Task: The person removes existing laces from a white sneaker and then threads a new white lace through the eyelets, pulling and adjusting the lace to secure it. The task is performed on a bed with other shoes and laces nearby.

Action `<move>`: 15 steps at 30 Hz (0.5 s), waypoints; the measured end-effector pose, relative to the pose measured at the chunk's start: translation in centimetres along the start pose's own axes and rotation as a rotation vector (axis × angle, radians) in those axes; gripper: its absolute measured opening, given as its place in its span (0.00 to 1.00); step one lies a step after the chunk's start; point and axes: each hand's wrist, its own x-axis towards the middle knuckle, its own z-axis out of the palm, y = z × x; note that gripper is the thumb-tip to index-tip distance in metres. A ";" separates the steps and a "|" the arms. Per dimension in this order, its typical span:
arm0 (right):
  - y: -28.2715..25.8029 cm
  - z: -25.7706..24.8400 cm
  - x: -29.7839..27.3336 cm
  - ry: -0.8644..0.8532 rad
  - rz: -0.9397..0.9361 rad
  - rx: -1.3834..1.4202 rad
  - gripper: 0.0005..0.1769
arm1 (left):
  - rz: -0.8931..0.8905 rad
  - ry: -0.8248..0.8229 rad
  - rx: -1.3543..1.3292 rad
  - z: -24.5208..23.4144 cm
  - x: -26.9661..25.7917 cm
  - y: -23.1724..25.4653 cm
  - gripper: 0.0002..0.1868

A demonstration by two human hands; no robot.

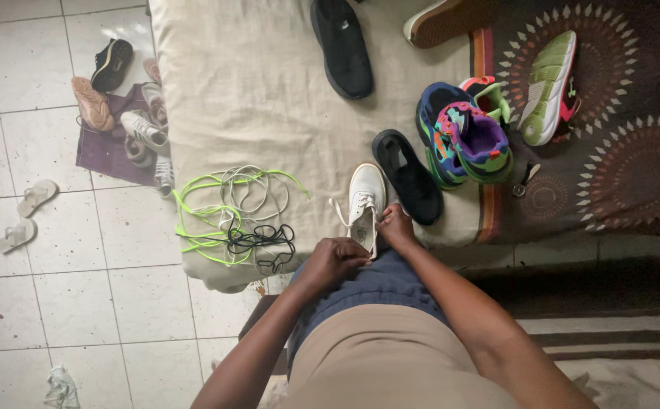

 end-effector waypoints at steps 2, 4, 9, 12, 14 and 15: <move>0.2 0.3 -0.3 -0.001 0.020 -0.020 0.24 | 0.069 -0.002 -0.005 0.1 -0.9 1.8 0.08; 0.3 0.3 -0.5 -0.008 0.045 -0.024 0.24 | 0.305 0.059 0.116 0.0 -1.3 2.9 0.08; 0.1 0.7 -0.7 0.000 0.067 0.002 0.21 | 0.234 -0.168 0.036 -0.2 -1.8 2.1 0.12; 0.3 0.7 -1.0 0.007 0.053 0.033 0.14 | 0.043 -0.223 -0.109 1.0 -1.7 0.1 0.14; 0.4 0.8 -1.1 0.015 0.002 0.012 0.13 | -0.058 -0.224 -0.164 1.5 -1.7 -1.5 0.13; 0.5 0.8 -1.2 0.018 -0.022 0.001 0.13 | -0.088 -0.220 -0.169 1.7 -1.7 -2.2 0.13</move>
